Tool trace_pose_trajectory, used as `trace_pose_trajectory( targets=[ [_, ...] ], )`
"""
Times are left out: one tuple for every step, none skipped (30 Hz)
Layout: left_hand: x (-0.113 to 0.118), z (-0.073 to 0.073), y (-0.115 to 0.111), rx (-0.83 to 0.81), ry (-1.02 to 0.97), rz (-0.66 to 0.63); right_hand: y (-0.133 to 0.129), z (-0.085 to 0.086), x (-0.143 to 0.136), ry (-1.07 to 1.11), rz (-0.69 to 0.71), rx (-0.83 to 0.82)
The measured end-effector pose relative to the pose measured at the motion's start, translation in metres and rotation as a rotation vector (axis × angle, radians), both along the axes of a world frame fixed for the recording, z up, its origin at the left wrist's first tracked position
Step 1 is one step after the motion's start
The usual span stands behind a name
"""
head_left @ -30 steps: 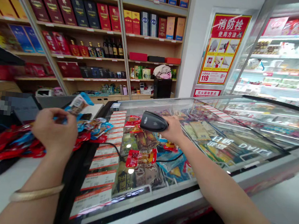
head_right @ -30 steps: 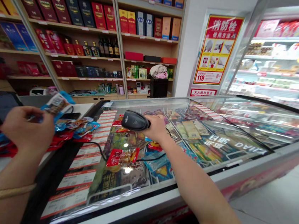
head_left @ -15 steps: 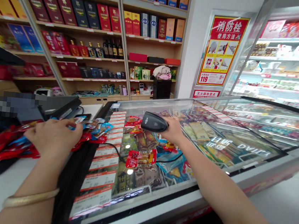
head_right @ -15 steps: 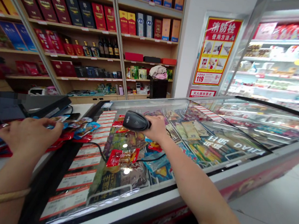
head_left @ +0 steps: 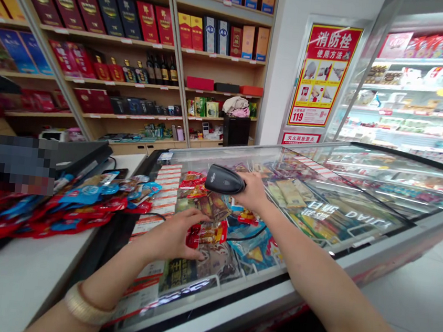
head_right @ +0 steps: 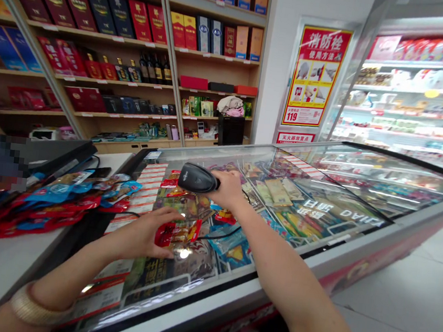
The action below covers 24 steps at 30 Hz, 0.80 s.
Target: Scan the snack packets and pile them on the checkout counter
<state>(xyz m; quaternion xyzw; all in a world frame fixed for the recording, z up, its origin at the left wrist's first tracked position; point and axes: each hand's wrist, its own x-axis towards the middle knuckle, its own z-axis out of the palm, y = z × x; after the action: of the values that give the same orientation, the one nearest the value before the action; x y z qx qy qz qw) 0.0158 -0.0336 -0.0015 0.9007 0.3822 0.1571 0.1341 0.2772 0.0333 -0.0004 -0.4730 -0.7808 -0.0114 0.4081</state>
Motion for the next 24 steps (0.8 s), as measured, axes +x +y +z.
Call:
trace_pose_trajectory(
  targets=[
    [0.003, -0.002, -0.002, -0.022, 0.025, -0.008, 0.0, 0.001, 0.0, 0.006, 0.0, -0.004],
    [0.005, -0.003, -0.003, -0.036, 0.033, -0.013, -0.001, 0.001, 0.0, 0.01, 0.001, -0.007],
    [0.004, -0.003, -0.003, -0.048, 0.026, -0.022, -0.001, 0.002, -0.001, 0.013, 0.003, -0.006],
    [0.003, -0.003, -0.002, -0.06, 0.004, -0.031, -0.002, 0.003, -0.001, 0.015, 0.002, -0.004],
    [0.001, -0.002, 0.0, -0.075, -0.028, -0.034, -0.002, 0.003, -0.001, 0.017, -0.002, 0.0],
    [-0.002, -0.002, 0.002, -0.091, -0.073, -0.022, -0.003, 0.004, -0.001, 0.02, -0.008, 0.005],
    [-0.005, -0.001, 0.005, -0.114, -0.129, 0.014, -0.003, 0.004, -0.001, 0.023, -0.018, 0.009],
    [-0.007, -0.001, 0.008, -0.146, -0.199, 0.076, -0.003, 0.005, -0.001, 0.027, -0.029, 0.012],
    [-0.01, -0.001, 0.011, -0.188, -0.284, 0.157, -0.003, 0.005, -0.001, 0.032, -0.04, 0.016],
    [-0.011, -0.002, 0.013, -0.241, -0.377, 0.244, -0.003, 0.005, -0.001, 0.036, -0.051, 0.02],
    [-0.012, -0.002, 0.014, -0.297, -0.473, 0.323, -0.003, 0.005, -0.001, 0.041, -0.06, 0.025],
    [-0.013, -0.002, 0.015, -0.347, -0.569, 0.387, -0.003, 0.005, 0.0, 0.046, -0.067, 0.028],
    [-0.013, -0.001, 0.015, -0.384, -0.658, 0.438, -0.004, 0.006, 0.0, 0.048, -0.071, 0.03],
    [-0.012, 0.0, 0.016, -0.403, -0.737, 0.478, -0.004, 0.006, 0.0, 0.047, -0.073, 0.03],
    [-0.012, 0.001, 0.016, -0.406, -0.807, 0.515, -0.004, 0.006, 0.0, 0.04, -0.072, 0.026],
    [-0.012, 0.002, 0.016, -0.398, -0.871, 0.555, -0.004, 0.006, 0.001, 0.027, -0.069, 0.02],
    [-0.012, 0.003, 0.017, -0.384, -0.931, 0.595, -0.004, 0.007, 0.001, 0.009, -0.064, 0.014],
    [-0.012, 0.005, 0.017, -0.366, -0.986, 0.629, -0.004, 0.007, 0.001, -0.011, -0.056, 0.007],
    [-0.013, 0.006, 0.018, -0.345, -1.036, 0.656, -0.004, 0.007, 0.002, -0.033, -0.047, 0.001],
    [-0.014, 0.008, 0.019, -0.324, -1.082, 0.673, -0.004, 0.007, 0.002, -0.053, -0.034, -0.002],
    [-0.015, 0.009, 0.02, -0.305, -1.123, 0.68, -0.004, 0.007, 0.002, -0.071, -0.019, -0.003],
    [-0.017, 0.01, 0.021, -0.293, -1.158, 0.679, -0.004, 0.007, 0.002, -0.088, -0.001, -0.002],
    [-0.018, 0.011, 0.022, -0.289, -1.188, 0.675, -0.004, 0.006, 0.002, -0.102, 0.02, 0.0],
    [-0.02, 0.012, 0.022, -0.293, -1.21, 0.671, -0.004, 0.006, 0.002, -0.116, 0.038, 0.002]
  ],
)
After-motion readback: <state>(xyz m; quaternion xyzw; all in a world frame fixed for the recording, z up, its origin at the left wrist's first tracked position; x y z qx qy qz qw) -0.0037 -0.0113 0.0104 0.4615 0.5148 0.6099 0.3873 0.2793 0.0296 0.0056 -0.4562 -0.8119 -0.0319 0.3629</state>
